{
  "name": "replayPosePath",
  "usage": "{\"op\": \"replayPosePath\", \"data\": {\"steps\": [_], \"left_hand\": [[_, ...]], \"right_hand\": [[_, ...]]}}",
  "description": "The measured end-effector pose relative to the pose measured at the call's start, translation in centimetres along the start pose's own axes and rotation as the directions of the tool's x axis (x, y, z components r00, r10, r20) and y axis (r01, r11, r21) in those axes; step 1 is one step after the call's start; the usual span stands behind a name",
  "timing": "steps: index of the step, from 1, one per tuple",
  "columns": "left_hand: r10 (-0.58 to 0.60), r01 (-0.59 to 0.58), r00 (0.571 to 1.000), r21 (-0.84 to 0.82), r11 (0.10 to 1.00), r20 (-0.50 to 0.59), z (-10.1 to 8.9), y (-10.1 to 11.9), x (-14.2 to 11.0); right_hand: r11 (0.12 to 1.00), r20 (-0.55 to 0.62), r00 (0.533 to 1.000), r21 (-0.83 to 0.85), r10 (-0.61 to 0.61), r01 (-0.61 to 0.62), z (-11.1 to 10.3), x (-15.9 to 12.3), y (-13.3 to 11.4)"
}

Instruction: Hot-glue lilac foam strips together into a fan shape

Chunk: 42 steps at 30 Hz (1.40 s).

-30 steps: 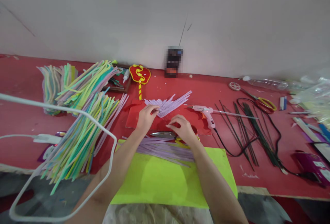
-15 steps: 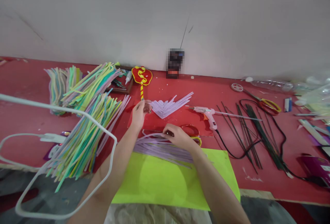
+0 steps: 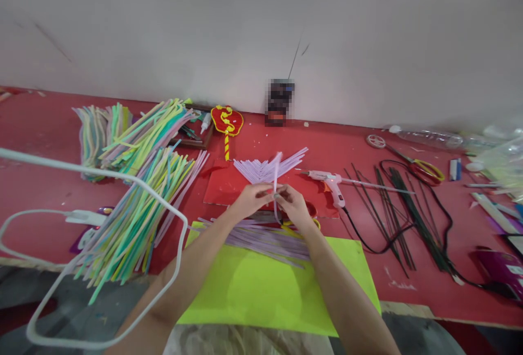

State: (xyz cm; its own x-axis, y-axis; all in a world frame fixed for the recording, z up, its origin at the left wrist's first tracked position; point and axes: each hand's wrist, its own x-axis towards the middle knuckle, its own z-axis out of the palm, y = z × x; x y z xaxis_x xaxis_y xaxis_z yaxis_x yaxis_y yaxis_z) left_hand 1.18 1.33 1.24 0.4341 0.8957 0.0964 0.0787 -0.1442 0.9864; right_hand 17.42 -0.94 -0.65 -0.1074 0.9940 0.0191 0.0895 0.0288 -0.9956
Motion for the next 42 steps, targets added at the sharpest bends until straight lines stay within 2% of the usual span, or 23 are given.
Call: {"op": "replayPosePath", "data": {"steps": [5,10,12,15,20,22,23,26,28,30,33,35,37,40,42], "left_hand": [[0.063,-0.063,0.993,-0.003,0.998,-0.100,0.3,0.0,-0.1],[-0.035,-0.005,0.963,-0.150,0.989,-0.266,-0.8,-0.5,0.3],[-0.075,-0.013,0.932,-0.241,0.971,-0.355,-1.3,-0.8,0.5],[-0.115,-0.085,0.869,-0.374,0.923,-0.481,-2.1,-1.2,0.8],[-0.196,-0.235,0.785,-0.574,0.784,-0.588,-4.2,-1.6,1.1],[-0.234,-0.296,0.734,-0.610,0.736,-0.638,-5.3,-1.7,1.0],[-0.239,-0.319,0.723,-0.620,0.717,-0.648,-5.7,-1.7,1.0],[-0.228,-0.361,0.738,-0.657,0.662,-0.636,-6.2,-1.9,1.0],[-0.228,-0.352,0.757,-0.676,0.648,-0.612,-5.8,-1.9,1.1],[-0.240,-0.304,0.780,-0.684,0.663,-0.579,-5.0,-1.7,1.1],[-0.265,-0.185,0.823,-0.678,0.711,-0.502,-3.5,-1.2,1.1],[-0.282,-0.105,0.841,-0.651,0.752,-0.462,-2.4,-0.9,1.0],[-0.290,-0.069,0.848,-0.635,0.770,-0.443,-1.4,-0.7,0.8],[-0.290,-0.043,0.862,-0.631,0.775,-0.415,-0.5,-0.6,0.6],[-0.288,-0.051,0.863,-0.638,0.769,-0.415,-0.3,-0.7,0.5]], "right_hand": [[0.999,0.038,0.999,-0.031,-0.006,0.007,0.2,-0.2,-0.7],[0.997,0.102,0.993,-0.058,0.057,-0.051,0.1,-0.5,-0.9],[0.996,0.153,0.985,-0.064,0.075,-0.066,0.1,-0.6,-0.8],[0.994,0.224,0.972,-0.099,0.076,-0.055,-0.1,-0.7,-0.8],[0.990,0.344,0.938,-0.144,0.050,0.001,-0.5,-0.8,-1.4],[0.992,0.375,0.925,-0.128,0.057,-0.009,-0.6,-0.9,-1.7],[0.994,0.377,0.924,-0.106,0.070,-0.032,-0.7,-0.9,-1.8],[0.993,0.314,0.944,0.036,0.099,-0.116,-1.1,-0.9,-1.8],[0.974,0.198,0.974,0.177,0.106,-0.142,-1.6,-0.7,-1.6],[0.940,0.025,0.993,0.319,0.118,-0.120,-2.4,-0.4,-1.3],[0.881,-0.235,0.960,0.472,0.150,-0.022,-3.6,0.3,-1.0],[0.873,-0.340,0.928,0.486,0.154,0.033,-4.0,0.5,-1.0],[0.905,-0.321,0.933,0.425,0.164,-0.013,-3.9,0.5,-1.1],[0.946,-0.151,0.962,0.267,0.228,-0.183,-2.8,0.3,-1.9],[0.954,-0.107,0.965,0.209,0.240,-0.214,-1.6,0.3,-2.6]]}}
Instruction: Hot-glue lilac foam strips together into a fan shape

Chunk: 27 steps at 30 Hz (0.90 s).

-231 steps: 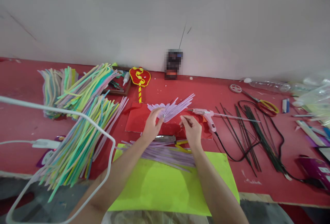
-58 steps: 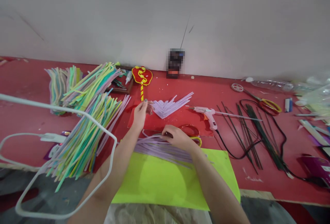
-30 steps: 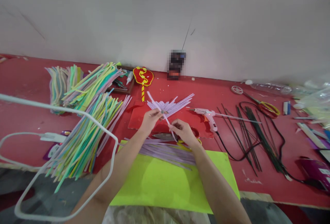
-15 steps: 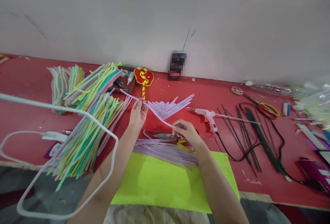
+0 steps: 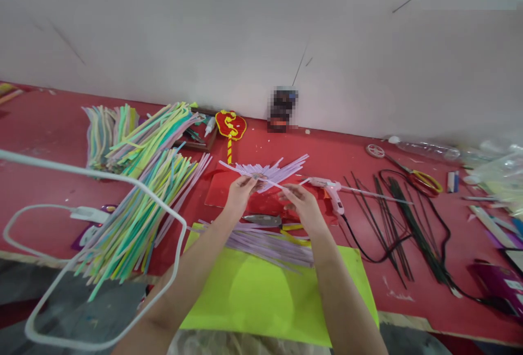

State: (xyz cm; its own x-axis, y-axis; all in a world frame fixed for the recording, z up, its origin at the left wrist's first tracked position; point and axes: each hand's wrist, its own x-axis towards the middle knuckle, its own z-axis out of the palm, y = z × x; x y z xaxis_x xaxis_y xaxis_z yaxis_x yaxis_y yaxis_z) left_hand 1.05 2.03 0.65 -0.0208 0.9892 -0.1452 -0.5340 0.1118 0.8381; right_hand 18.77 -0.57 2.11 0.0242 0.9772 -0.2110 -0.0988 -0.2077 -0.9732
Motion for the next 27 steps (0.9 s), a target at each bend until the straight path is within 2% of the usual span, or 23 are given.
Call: {"op": "replayPosePath", "data": {"steps": [2,5,8,10,13,21,27], "left_hand": [[0.003,-0.003,1.000,-0.019,1.000,-0.014,-0.2,-0.1,0.1],[-0.024,0.023,1.000,-0.017,1.000,-0.006,-0.5,-0.4,0.1],[-0.051,0.047,0.996,0.065,0.997,0.069,-0.4,-0.9,-0.4],[-0.065,0.049,0.992,0.145,0.988,0.111,0.0,-1.2,-0.8],[-0.085,0.062,0.990,0.195,0.979,0.114,0.5,-1.7,-1.1],[-0.145,0.132,0.985,0.127,0.983,0.094,0.4,-2.1,-0.9],[-0.102,0.097,0.994,0.115,0.989,0.041,0.9,-1.7,-1.3]], "right_hand": [[1.000,-0.005,1.000,-0.007,-0.031,0.031,1.1,-0.1,-0.3],[0.987,-0.153,0.975,-0.023,-0.160,0.158,2.0,0.3,-0.3],[0.969,-0.266,0.932,-0.059,-0.246,0.239,1.7,0.7,0.4],[0.966,-0.274,0.927,-0.068,-0.257,0.248,1.2,0.9,0.9],[0.965,-0.254,0.931,-0.080,-0.263,0.251,0.9,0.8,1.4],[0.955,-0.180,0.939,-0.106,-0.293,0.277,2.1,-0.1,1.1],[0.937,-0.235,0.907,-0.105,-0.349,0.334,2.2,0.1,1.5]]}}
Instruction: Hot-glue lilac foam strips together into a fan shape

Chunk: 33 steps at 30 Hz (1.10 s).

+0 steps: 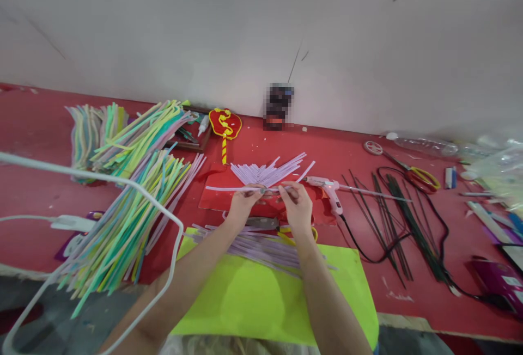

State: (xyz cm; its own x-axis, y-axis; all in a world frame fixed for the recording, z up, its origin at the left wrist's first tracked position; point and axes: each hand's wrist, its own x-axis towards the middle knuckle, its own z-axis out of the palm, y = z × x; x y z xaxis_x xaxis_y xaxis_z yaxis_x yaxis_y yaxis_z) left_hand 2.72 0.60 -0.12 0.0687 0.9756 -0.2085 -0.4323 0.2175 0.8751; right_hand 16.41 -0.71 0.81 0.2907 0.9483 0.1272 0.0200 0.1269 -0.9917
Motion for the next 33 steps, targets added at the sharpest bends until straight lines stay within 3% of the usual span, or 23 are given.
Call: {"op": "replayPosePath", "data": {"steps": [7,11,14,18,23,33], "left_hand": [[0.020,-0.029,0.985,-0.049,0.998,-0.171,-0.4,0.6,0.4],[0.007,-0.018,0.985,-0.061,0.998,-0.173,-0.4,0.8,0.5],[0.003,-0.013,0.988,-0.061,0.998,-0.153,-0.4,0.7,0.4],[-0.052,0.037,0.989,-0.107,0.994,-0.140,-0.3,0.7,0.5],[-0.074,0.055,0.990,-0.154,0.987,-0.122,-0.1,0.8,0.5],[-0.032,0.020,0.995,-0.126,0.992,-0.094,0.2,0.8,0.0]], "right_hand": [[0.979,-0.159,0.987,0.203,0.030,0.003,-0.2,0.1,-1.3],[0.922,-0.227,0.965,0.386,0.132,-0.035,-0.2,0.4,-1.4],[0.878,-0.173,0.959,0.463,0.227,-0.124,-0.2,0.6,-0.9],[0.859,-0.046,0.960,0.460,0.276,-0.225,0.3,0.3,-0.2],[0.873,0.025,0.959,0.408,0.282,-0.267,1.3,-0.5,0.3],[0.911,-0.061,0.958,0.331,0.281,-0.246,0.9,-0.3,0.4]]}}
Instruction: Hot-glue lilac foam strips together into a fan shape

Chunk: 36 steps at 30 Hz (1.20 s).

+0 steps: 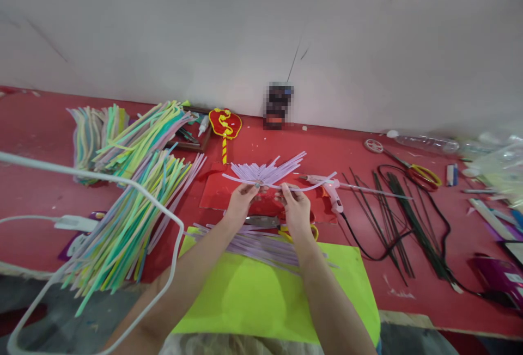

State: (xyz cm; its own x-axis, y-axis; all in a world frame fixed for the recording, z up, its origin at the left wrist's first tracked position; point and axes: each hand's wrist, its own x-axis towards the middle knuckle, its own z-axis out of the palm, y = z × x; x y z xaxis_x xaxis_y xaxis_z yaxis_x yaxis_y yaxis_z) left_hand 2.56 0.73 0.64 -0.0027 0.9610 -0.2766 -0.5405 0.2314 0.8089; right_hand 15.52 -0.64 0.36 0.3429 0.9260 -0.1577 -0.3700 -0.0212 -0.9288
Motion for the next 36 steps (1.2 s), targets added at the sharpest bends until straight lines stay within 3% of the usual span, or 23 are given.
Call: {"op": "replayPosePath", "data": {"steps": [9,14,22,30,36], "left_hand": [[0.002,-0.008,0.998,0.094,0.996,0.068,-0.3,-0.3,0.2],[-0.016,0.013,0.997,0.043,0.999,0.070,-0.3,-0.4,0.2],[-0.048,0.044,0.996,0.054,0.998,0.071,-0.4,-0.5,0.4],[-0.096,0.067,0.978,0.153,0.986,0.186,-0.9,-1.2,0.8],[-0.053,0.021,0.981,0.168,0.986,0.188,-1.1,-1.5,0.9]], "right_hand": [[0.993,0.066,0.997,0.111,0.038,-0.045,0.4,-0.2,-0.4],[0.997,0.138,0.990,0.057,0.037,-0.046,0.5,-0.5,-0.1],[0.997,0.147,0.989,-0.077,-0.018,0.030,0.0,-0.1,0.5],[0.998,0.128,0.991,-0.055,-0.026,0.033,0.0,-0.3,0.2],[0.996,0.123,0.992,-0.082,-0.027,0.037,0.0,-0.2,0.2]]}}
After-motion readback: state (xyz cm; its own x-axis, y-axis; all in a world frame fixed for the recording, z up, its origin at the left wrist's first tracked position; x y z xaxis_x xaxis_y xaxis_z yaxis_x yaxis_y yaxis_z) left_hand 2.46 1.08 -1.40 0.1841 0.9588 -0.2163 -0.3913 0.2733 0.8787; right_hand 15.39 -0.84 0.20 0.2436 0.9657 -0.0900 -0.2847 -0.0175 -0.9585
